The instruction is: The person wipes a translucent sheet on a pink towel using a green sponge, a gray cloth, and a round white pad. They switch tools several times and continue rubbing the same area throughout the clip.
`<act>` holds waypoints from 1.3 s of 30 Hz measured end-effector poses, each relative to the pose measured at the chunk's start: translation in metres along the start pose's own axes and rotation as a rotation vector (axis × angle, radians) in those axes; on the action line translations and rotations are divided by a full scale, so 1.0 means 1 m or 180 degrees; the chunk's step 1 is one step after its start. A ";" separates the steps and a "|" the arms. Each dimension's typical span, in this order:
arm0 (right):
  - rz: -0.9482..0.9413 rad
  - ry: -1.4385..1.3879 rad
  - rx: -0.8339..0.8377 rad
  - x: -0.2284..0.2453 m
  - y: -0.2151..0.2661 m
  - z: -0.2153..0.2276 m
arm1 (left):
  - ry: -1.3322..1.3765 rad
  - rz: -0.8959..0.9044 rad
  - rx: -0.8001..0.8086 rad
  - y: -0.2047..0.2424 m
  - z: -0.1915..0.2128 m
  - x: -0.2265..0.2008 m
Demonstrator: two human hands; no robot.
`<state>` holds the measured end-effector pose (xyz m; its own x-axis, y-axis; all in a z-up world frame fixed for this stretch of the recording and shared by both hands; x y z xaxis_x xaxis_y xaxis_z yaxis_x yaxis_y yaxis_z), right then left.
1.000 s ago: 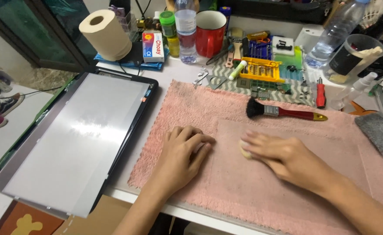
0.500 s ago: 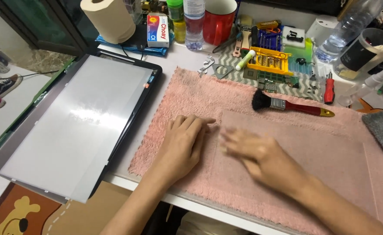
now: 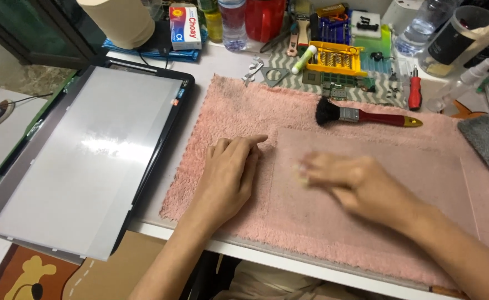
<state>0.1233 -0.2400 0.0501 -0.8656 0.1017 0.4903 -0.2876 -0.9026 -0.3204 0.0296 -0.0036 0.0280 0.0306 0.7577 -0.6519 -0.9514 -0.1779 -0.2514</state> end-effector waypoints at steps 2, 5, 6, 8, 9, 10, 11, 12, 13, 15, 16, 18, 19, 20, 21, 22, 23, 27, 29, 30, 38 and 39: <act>-0.0347 -0.0052 -0.0076 0.004 -0.012 -0.006 | -0.0065 -0.0026 -0.0001 0.001 -0.002 0.002; -0.0284 -0.0167 -0.0073 0.031 -0.016 -0.020 | -0.0102 -0.0072 -0.0004 -0.001 -0.001 0.001; 0.0120 -0.0243 0.0031 0.048 -0.015 -0.028 | -0.0065 -0.0064 0.0004 0.000 -0.001 0.001; -0.0094 -0.0359 0.0115 0.042 0.000 -0.014 | -0.0081 -0.0060 0.0019 -0.002 -0.003 0.001; -0.0284 -0.0482 0.0211 0.040 0.008 -0.010 | -0.0105 -0.0039 0.0016 -0.001 -0.004 0.003; -0.0287 -0.0501 0.0233 0.030 0.008 -0.010 | -0.0100 -0.0011 0.0022 -0.001 -0.004 0.003; -0.0079 -0.0118 0.0050 0.023 0.006 -0.006 | -0.0119 -0.0033 0.0003 0.000 -0.004 0.002; 0.0128 0.0269 -0.0151 0.016 0.005 -0.001 | -0.0147 -0.0073 -0.0011 -0.001 -0.003 0.001; 0.0124 0.0256 -0.0149 0.031 -0.004 -0.010 | -0.0150 -0.0063 -0.0001 0.000 -0.003 0.003; -0.0821 -0.0237 -0.0087 0.047 -0.017 -0.026 | -0.0156 -0.0026 0.0051 -0.002 -0.006 0.005; -0.0846 -0.0236 -0.0088 0.042 -0.003 -0.026 | -0.0142 -0.0032 0.0070 -0.002 -0.004 0.003; 0.0432 -0.0275 0.0276 0.046 0.020 -0.032 | 0.0177 -0.0280 -0.0151 -0.001 0.003 -0.003; 0.0410 -0.0279 0.0282 0.047 0.028 -0.021 | 0.0192 -0.0277 -0.0135 -0.003 0.002 -0.002; -0.0067 -0.0023 0.0382 0.041 0.038 -0.012 | 0.0259 -0.0455 -0.0457 -0.001 0.006 -0.003; -0.0542 0.0238 0.0483 0.036 0.048 -0.001 | 0.0323 -0.0635 -0.0779 0.001 0.010 -0.004; -0.0532 0.0223 0.0483 0.030 0.042 -0.008 | 0.0309 -0.0624 -0.0777 0.001 0.011 -0.003; -0.0377 0.0415 0.0133 0.026 0.037 -0.008 | 0.0500 -0.0650 -0.0887 0.002 0.014 -0.004; -0.0142 0.0115 -0.0139 0.036 0.034 -0.034 | 0.0696 -0.0606 -0.0849 0.004 0.017 -0.006; 0.0106 0.0051 -0.0135 0.043 0.057 -0.020 | 0.0797 -0.0583 -0.0777 0.004 0.015 -0.007; 0.0412 -0.0042 -0.0102 0.049 0.067 -0.015 | 0.0861 -0.0519 -0.0750 0.005 0.016 -0.005; -0.0142 0.0234 -0.0348 0.013 0.073 -0.022 | 0.0477 -0.0655 -0.0414 0.006 0.009 -0.006; 0.0244 0.0236 -0.0206 0.020 0.070 -0.035 | 0.0427 -0.0564 -0.0394 0.005 0.008 -0.001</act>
<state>0.0712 -0.2866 0.0094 -0.9132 0.0663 0.4020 -0.2433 -0.8802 -0.4075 0.0224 -0.0006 0.0330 0.2417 0.6952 -0.6769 -0.8830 -0.1316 -0.4505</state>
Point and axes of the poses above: each hand's wrist, its own y-axis away from the middle knuckle, its own z-axis out of the back of the hand, x = y × z, the point moved 4 cm from there along -y, towards the middle knuckle, and after that the axes turned 12 degrees about z, right-handed, at the moved point
